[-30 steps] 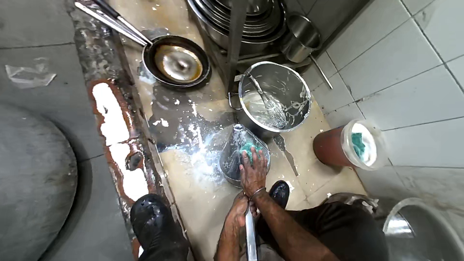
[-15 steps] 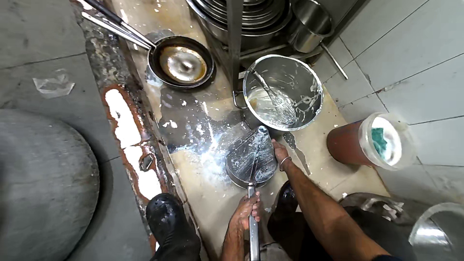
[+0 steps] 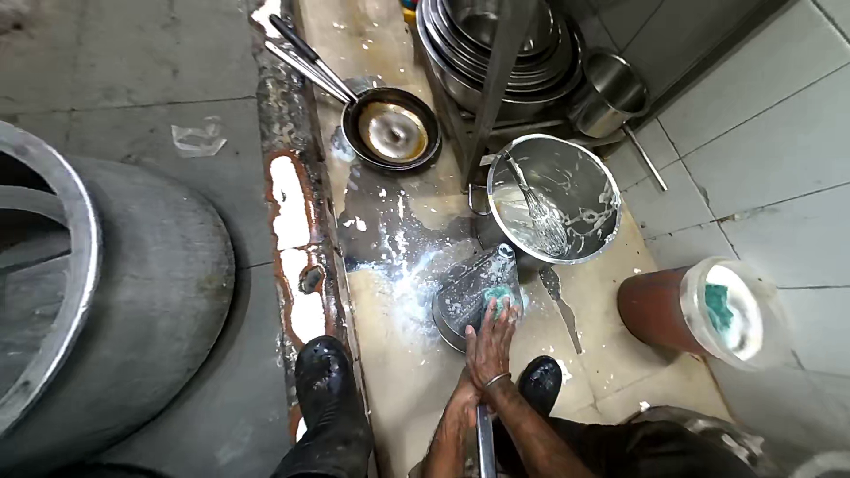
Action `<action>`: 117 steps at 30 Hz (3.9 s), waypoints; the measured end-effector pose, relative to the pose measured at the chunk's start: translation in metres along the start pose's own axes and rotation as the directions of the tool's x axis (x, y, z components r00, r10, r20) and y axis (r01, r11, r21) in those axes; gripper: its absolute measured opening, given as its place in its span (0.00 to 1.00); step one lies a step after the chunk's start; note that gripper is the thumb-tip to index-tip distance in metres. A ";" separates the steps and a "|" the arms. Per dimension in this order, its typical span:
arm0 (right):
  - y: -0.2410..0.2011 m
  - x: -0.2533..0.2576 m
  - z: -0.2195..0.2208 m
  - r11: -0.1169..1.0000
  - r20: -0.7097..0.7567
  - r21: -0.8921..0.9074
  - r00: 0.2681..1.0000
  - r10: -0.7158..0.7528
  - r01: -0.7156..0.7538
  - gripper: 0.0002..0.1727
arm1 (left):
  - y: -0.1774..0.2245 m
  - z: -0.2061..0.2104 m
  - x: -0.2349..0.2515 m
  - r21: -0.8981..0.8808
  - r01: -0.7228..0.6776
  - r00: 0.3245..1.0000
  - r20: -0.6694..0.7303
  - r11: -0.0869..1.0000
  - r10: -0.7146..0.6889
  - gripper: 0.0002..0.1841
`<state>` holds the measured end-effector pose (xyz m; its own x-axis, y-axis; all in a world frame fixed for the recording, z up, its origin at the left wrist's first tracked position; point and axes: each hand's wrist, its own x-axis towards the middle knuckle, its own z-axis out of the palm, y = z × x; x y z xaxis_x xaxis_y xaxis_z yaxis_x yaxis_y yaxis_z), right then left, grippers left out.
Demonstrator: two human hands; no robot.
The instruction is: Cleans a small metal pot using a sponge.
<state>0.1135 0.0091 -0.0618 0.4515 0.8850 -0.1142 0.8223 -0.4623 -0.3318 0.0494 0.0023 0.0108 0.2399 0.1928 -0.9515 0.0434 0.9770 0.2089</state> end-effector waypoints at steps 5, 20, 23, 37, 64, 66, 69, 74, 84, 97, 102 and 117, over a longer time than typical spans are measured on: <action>-0.002 0.035 -0.020 0.927 0.111 -0.246 0.958 -0.264 0.283 0.35 | -0.043 -0.038 0.076 -0.127 0.045 0.971 0.239 0.991 -0.013 0.09; 0.001 0.068 -0.065 0.907 0.400 -0.301 0.902 -0.159 0.294 0.32 | -0.083 -0.041 0.103 0.589 -0.208 0.968 0.007 0.781 0.252 0.22; -0.013 0.034 -0.052 0.885 0.480 -0.204 0.831 -0.282 0.419 0.32 | -0.088 -0.041 0.103 0.603 -0.266 0.944 0.006 0.752 0.330 0.20; 0.045 0.167 -0.064 0.999 0.683 -0.029 0.730 -0.007 0.036 0.32 | -0.103 -0.053 0.102 0.734 -0.199 0.954 -0.007 0.650 0.300 0.22; 0.056 0.180 -0.030 0.981 0.746 0.167 0.639 -0.189 0.095 0.27 | -0.107 -0.089 0.117 0.599 -0.206 0.958 -0.040 0.774 0.286 0.22; 0.084 0.170 -0.025 0.967 0.770 0.233 0.627 -0.117 -0.105 0.28 | -0.116 -0.093 0.116 0.512 -0.217 0.959 -0.047 0.831 0.279 0.20; 0.126 0.144 -0.008 0.858 0.793 0.335 0.608 -0.033 -0.390 0.30 | -0.111 -0.092 0.108 0.412 -0.178 0.973 -0.064 0.894 0.224 0.19; 0.139 0.114 0.028 0.709 0.716 0.428 0.689 0.113 -0.561 0.25 | -0.082 -0.100 0.102 0.351 -0.118 0.990 -0.028 0.929 0.136 0.18; 0.091 0.184 0.043 0.732 0.617 0.617 0.756 -0.221 -0.289 0.19 | -0.069 -0.115 0.097 0.161 -0.050 0.997 0.058 0.986 0.041 0.10; 0.087 0.110 0.020 0.481 0.377 0.750 0.891 0.254 -0.455 0.27 | -0.024 -0.076 0.078 -0.280 0.110 0.930 0.367 0.954 0.001 0.28; 0.031 0.047 0.000 0.620 0.309 0.706 0.937 0.164 -0.341 0.47 | 0.008 -0.055 0.065 -0.282 0.062 0.977 0.215 0.957 0.000 0.31; -0.022 0.066 -0.033 0.933 0.382 0.277 0.864 -0.327 0.231 0.35 | 0.046 -0.052 0.024 -0.190 -0.175 0.983 0.023 0.966 0.182 0.17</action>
<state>0.1370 0.0761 -0.0312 -0.0114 0.9374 -0.3479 0.7752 -0.2115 -0.5953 0.0066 0.0563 -0.0145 0.2662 0.3656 -0.8919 -0.1847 0.9275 0.3251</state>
